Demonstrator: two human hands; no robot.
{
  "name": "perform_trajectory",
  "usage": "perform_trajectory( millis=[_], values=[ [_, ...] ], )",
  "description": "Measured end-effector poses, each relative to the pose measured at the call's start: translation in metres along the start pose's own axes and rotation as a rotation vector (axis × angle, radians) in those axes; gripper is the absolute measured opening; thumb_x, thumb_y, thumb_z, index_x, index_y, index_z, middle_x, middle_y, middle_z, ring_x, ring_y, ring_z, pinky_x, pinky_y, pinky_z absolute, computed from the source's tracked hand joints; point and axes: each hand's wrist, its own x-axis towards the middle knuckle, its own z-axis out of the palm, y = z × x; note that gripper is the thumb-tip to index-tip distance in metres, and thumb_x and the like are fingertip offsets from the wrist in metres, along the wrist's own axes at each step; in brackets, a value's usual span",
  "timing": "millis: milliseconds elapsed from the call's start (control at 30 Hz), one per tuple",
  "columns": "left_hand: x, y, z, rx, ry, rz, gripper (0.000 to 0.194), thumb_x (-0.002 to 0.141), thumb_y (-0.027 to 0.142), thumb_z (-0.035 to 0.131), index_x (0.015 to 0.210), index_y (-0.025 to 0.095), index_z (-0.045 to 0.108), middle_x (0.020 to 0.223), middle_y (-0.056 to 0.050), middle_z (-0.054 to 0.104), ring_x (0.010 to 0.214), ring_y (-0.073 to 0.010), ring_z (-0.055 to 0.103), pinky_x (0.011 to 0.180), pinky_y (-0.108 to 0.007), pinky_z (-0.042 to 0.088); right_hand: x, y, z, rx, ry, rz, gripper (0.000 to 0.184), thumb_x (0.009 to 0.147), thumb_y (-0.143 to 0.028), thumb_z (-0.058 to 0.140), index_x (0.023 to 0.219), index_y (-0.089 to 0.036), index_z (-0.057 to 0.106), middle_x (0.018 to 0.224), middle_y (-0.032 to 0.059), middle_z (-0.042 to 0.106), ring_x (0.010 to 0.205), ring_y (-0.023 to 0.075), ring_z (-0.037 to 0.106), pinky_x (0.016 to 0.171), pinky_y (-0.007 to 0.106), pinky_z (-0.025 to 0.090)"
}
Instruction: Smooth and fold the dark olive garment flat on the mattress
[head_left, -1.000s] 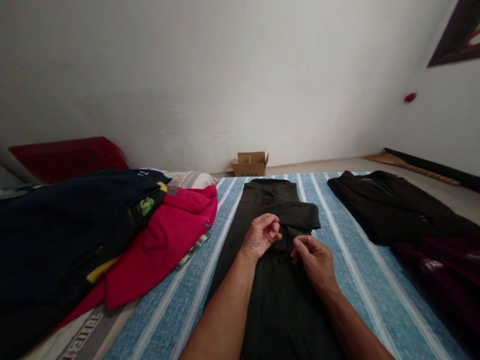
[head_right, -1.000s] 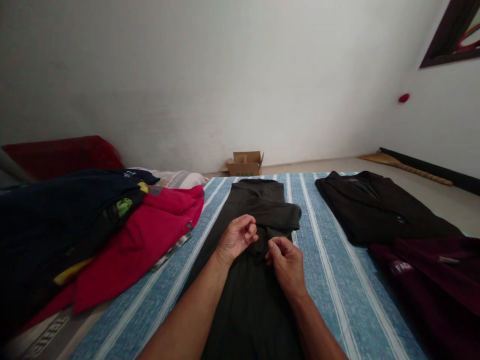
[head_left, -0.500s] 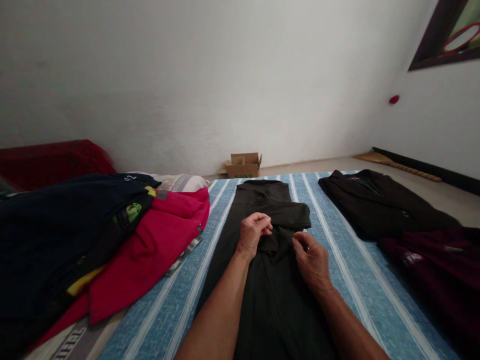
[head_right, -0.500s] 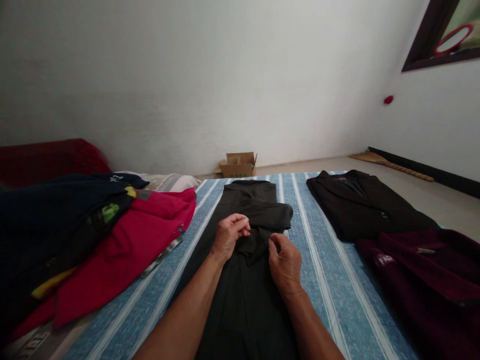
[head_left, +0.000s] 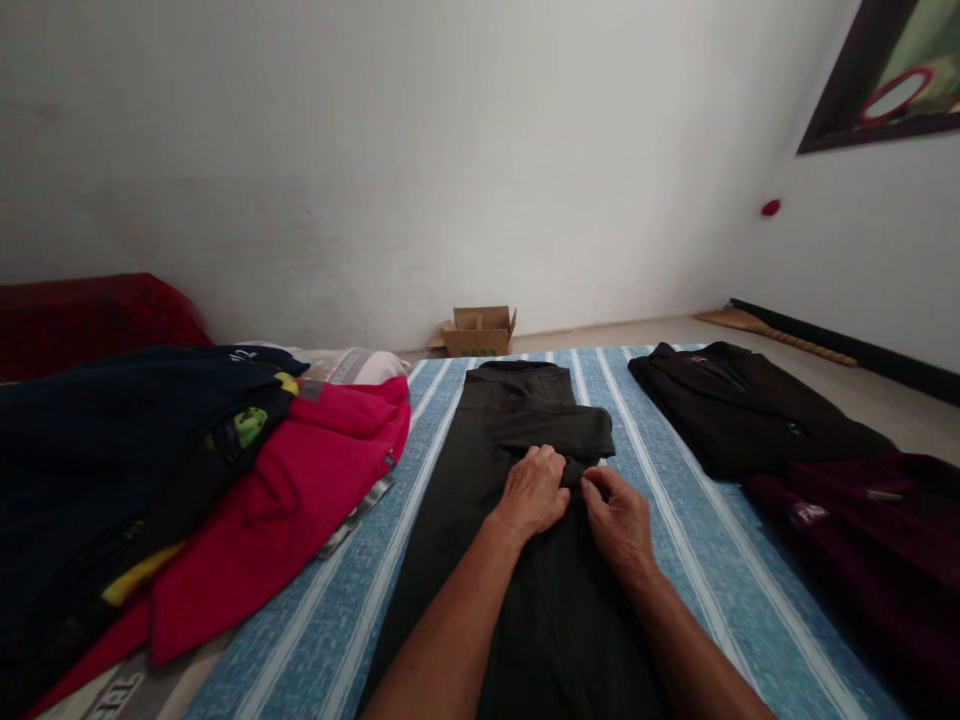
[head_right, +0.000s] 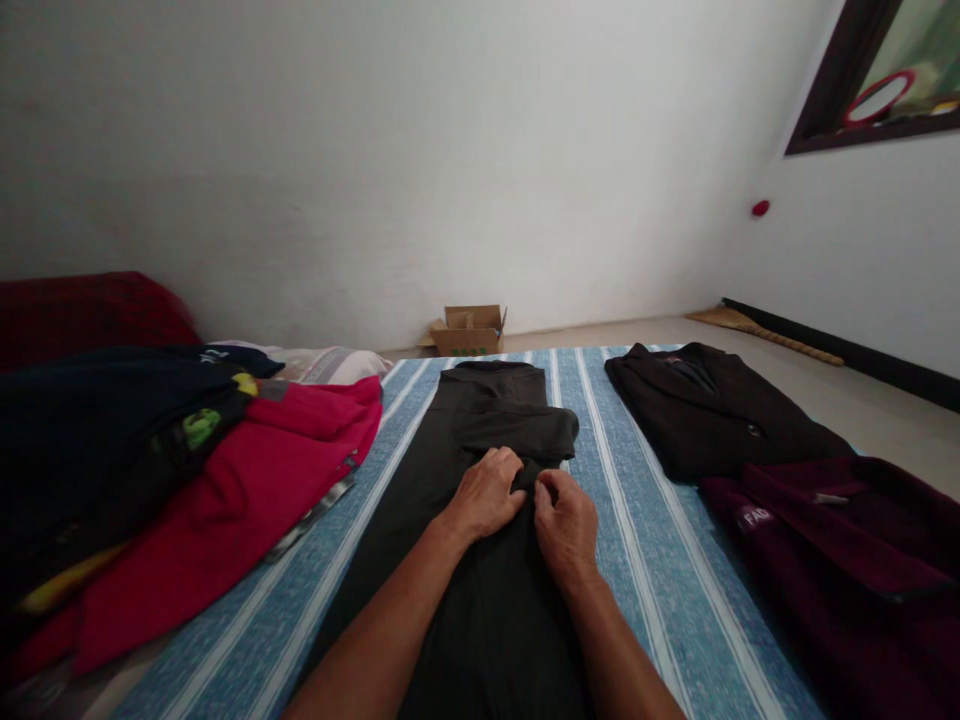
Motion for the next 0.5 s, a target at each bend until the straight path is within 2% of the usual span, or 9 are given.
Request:
perform_trajectory(
  millis=[133, 233, 367, 500],
  values=[
    [0.001, 0.001, 0.001, -0.028, 0.074, -0.026, 0.013, 0.075, 0.012, 0.049, 0.082, 0.017, 0.059, 0.091, -0.009, 0.058, 0.091, -0.023, 0.054, 0.08, -0.033, 0.045, 0.0, -0.001, -0.001, 0.016, -0.002, 0.021, 0.021, 0.079, -0.036, 0.051, 0.079, -0.021, 0.065, 0.075, 0.0032, 0.068, 0.071, 0.0213, 0.061, 0.07, 0.033, 0.044],
    [0.005, 0.0, 0.0, -0.179, 0.187, -0.099, 0.014, 0.074, 0.011, 0.048, 0.076, 0.018, 0.06, 0.085, -0.007, 0.06, 0.085, -0.0203, 0.057, 0.078, -0.03, 0.044, 0.001, -0.002, -0.002, 0.04, 0.011, 0.032, 0.024, 0.079, -0.04, 0.052, 0.078, -0.021, 0.065, 0.074, 0.0034, 0.068, 0.07, 0.0217, 0.061, 0.069, 0.033, 0.044],
    [0.01, 0.0, -0.007, -0.627, 0.344, -0.27, 0.009, 0.072, 0.017, 0.055, 0.067, 0.018, 0.063, 0.072, -0.001, 0.062, 0.071, -0.0164, 0.057, 0.07, -0.026, 0.043, 0.0, -0.007, -0.004, 0.081, 0.0, 0.033, 0.03, 0.08, -0.047, 0.053, 0.076, -0.02, 0.065, 0.07, 0.0028, 0.066, 0.067, 0.0202, 0.059, 0.065, 0.031, 0.043],
    [0.01, 0.003, -0.015, -1.283, 0.339, -0.425, 0.009, 0.067, 0.024, 0.063, 0.069, 0.016, 0.065, 0.063, 0.001, 0.061, 0.057, -0.0121, 0.055, 0.055, -0.022, 0.041, 0.0, -0.014, -0.007, 0.126, -0.046, 0.059, 0.035, 0.081, -0.051, 0.052, 0.077, -0.02, 0.065, 0.071, 0.0024, 0.065, 0.07, 0.0201, 0.059, 0.066, 0.03, 0.043]
  ],
)
